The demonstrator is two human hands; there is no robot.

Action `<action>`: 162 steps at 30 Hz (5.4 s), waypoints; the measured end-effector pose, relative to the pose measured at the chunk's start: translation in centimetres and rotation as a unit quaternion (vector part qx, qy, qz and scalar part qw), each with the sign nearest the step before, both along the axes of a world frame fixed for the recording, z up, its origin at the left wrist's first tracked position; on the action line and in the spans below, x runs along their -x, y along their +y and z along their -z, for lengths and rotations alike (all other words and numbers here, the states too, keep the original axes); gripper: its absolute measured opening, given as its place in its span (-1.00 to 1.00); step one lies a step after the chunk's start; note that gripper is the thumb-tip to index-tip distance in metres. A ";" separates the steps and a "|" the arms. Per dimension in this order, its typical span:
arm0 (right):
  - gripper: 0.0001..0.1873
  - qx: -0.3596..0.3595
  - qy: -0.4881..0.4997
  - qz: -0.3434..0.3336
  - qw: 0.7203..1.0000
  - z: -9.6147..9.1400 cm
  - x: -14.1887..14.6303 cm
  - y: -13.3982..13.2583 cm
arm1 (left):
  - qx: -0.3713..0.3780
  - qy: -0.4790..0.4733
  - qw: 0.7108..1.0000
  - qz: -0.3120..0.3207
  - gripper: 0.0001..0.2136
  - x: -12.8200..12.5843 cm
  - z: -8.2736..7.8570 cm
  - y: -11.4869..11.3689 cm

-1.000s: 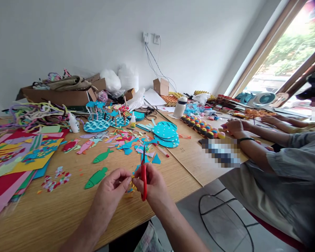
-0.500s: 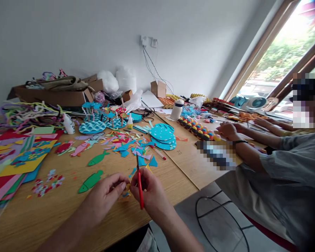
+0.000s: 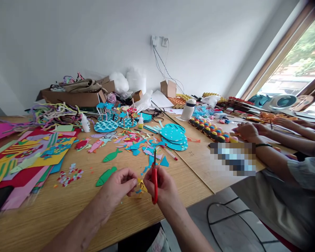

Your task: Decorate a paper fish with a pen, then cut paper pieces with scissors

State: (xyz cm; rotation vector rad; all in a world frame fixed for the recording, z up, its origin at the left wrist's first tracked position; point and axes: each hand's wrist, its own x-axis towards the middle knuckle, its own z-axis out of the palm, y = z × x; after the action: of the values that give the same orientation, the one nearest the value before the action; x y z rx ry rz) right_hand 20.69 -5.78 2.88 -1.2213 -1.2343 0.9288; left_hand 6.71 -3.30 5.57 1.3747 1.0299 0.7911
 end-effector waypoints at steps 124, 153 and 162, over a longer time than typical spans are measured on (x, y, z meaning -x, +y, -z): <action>-0.80 -0.031 -0.379 -0.103 0.919 -1.0 -2.1 -4.2 | 0.025 -0.029 0.988 0.149 -0.88 2.2 -1.3 -0.2; -0.80 -0.033 -0.417 -0.118 0.901 -2.0 -2.3 -4.2 | 0.042 -0.020 0.989 0.140 -0.89 1.8 -1.3 -0.2; -0.80 -0.023 -0.440 -0.124 0.889 -2.2 -2.7 -4.5 | 0.038 0.009 0.987 0.156 -0.89 1.8 -2.1 0.0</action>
State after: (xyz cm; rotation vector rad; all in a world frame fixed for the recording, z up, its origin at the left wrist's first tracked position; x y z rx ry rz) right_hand 23.35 -10.29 5.03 -1.5302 -2.1533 0.4914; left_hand 4.89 -3.33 7.63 1.4356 0.8215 0.5035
